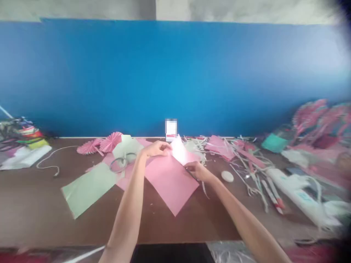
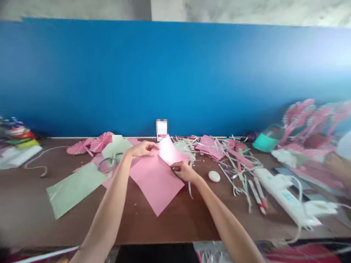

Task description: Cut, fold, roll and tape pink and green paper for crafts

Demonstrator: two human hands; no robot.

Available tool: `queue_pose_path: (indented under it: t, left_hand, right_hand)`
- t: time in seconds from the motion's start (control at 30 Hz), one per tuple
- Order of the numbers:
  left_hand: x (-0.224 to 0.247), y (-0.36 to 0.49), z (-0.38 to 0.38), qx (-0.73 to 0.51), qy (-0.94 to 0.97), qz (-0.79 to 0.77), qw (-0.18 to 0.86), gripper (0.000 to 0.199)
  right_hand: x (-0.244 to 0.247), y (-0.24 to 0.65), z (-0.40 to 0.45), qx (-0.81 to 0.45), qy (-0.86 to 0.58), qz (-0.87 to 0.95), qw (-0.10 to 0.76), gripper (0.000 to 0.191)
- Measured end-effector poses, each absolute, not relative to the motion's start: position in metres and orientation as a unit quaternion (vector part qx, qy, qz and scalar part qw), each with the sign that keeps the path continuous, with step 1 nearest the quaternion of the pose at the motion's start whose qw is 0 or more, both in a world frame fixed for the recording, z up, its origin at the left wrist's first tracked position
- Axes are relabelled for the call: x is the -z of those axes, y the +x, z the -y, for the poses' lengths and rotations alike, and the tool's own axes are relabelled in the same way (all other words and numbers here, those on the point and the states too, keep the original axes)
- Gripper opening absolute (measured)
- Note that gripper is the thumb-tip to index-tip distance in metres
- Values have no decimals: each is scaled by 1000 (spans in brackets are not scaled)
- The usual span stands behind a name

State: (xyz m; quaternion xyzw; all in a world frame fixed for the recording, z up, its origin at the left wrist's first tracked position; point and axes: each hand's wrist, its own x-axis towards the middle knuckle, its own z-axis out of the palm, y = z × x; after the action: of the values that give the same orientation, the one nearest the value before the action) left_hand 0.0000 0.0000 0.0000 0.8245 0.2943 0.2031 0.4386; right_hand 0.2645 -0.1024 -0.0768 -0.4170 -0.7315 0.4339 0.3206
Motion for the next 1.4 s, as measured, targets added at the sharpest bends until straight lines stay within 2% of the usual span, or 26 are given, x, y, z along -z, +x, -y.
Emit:
queue_pose_path:
  t: [0.5,0.97,1.4]
  left_hand:
    - [-3,2,5,-206,802,-292,479,45]
    - [-1,5,2,-196,804,-283,484,43]
    - [-4,11,4,-188,813,-284,472,42]
  right_hand:
    - [67,260,110,-498,-424,679,332,37]
    - [64,260,110,-489,-433,683,328,32]
    - [64,253,111,-497,-433,664,352,49]
